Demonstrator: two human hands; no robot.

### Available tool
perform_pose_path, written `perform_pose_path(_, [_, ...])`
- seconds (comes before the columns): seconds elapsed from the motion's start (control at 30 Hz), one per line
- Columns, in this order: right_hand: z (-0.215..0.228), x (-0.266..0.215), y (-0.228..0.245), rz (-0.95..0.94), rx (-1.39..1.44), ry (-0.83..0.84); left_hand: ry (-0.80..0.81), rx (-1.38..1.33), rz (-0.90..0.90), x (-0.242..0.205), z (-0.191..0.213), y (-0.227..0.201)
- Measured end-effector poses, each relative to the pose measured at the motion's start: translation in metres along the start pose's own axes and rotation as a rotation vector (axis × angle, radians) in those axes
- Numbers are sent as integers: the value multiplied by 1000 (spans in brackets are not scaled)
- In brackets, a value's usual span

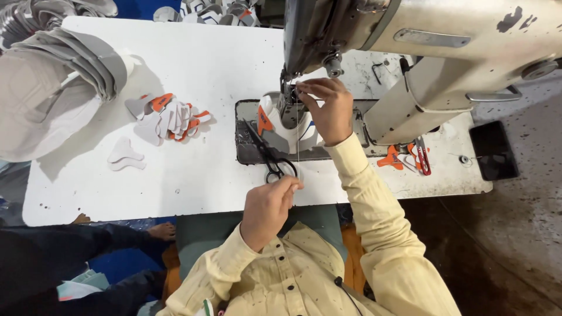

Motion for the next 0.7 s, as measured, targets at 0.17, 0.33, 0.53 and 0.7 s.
perform_pose_path(0.17, [-4, -2, -10, 129, -146, 85, 44, -60, 45, -11, -1, 6])
perform_pose_path(0.33, [8, -26, 0, 268, -300, 237, 53, -38, 42, -18, 3, 7])
perform_pose_path(0.53, [-35, -23, -41, -179, 36, 98, 38, -47, 42, -23, -2, 6])
perform_pose_path(0.7, [-79, -48, -108, -440, 718, -103, 18, -38, 45, -24, 6, -3])
Point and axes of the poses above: each hand's wrist, its own x-axis towards the middle knuckle, its own z-axis out of the back of the hand, y = z × x, the point moved 1 cm from there along x, towards the middle knuckle, and after that the axes turned 10 degrees about x, right-handed, at the moved point
